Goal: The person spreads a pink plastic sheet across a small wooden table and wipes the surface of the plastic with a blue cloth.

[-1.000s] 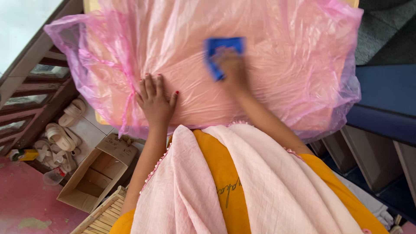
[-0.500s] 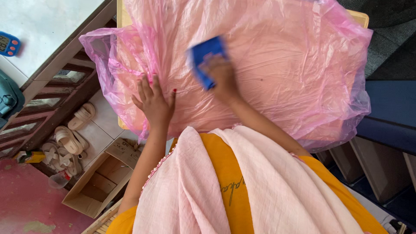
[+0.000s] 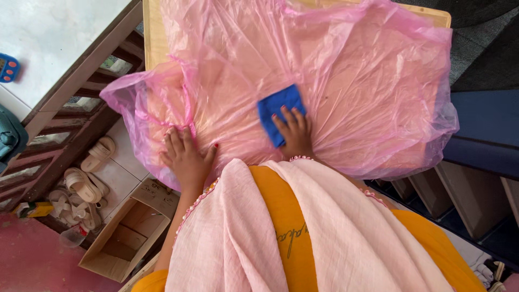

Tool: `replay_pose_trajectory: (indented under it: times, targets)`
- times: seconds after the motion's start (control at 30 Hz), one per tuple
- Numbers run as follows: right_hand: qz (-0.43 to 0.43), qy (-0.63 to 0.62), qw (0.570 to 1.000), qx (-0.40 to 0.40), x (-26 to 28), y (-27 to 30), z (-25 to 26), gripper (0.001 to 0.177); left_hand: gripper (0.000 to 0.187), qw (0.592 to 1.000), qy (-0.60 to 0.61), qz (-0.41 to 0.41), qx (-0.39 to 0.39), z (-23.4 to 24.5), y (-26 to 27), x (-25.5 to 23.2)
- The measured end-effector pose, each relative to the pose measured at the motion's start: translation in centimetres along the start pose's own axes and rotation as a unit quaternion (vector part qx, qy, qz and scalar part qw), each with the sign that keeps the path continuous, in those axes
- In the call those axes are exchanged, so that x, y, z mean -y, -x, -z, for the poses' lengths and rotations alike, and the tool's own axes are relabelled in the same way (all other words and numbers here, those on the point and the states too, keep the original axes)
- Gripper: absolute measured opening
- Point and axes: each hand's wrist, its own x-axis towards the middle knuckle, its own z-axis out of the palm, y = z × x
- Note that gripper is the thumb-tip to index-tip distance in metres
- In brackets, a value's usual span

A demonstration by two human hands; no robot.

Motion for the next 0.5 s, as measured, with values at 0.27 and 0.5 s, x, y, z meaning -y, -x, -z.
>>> replay_pose_trajectory:
  times: [0.27,0.5]
  targets:
    - [0.096,0.017,0.995,-0.021,1.0,-0.7,2.2,0.051,0.079,0.996,0.009,0.06,-0.06,1.2,-1.0,2.2]
    - [-0.02,0.062,0.996,-0.062,-9.2,1.8,2.2,0.049,0.081,0.989,-0.043,-0.139,0.022,-2.4,-4.2,-2.2]
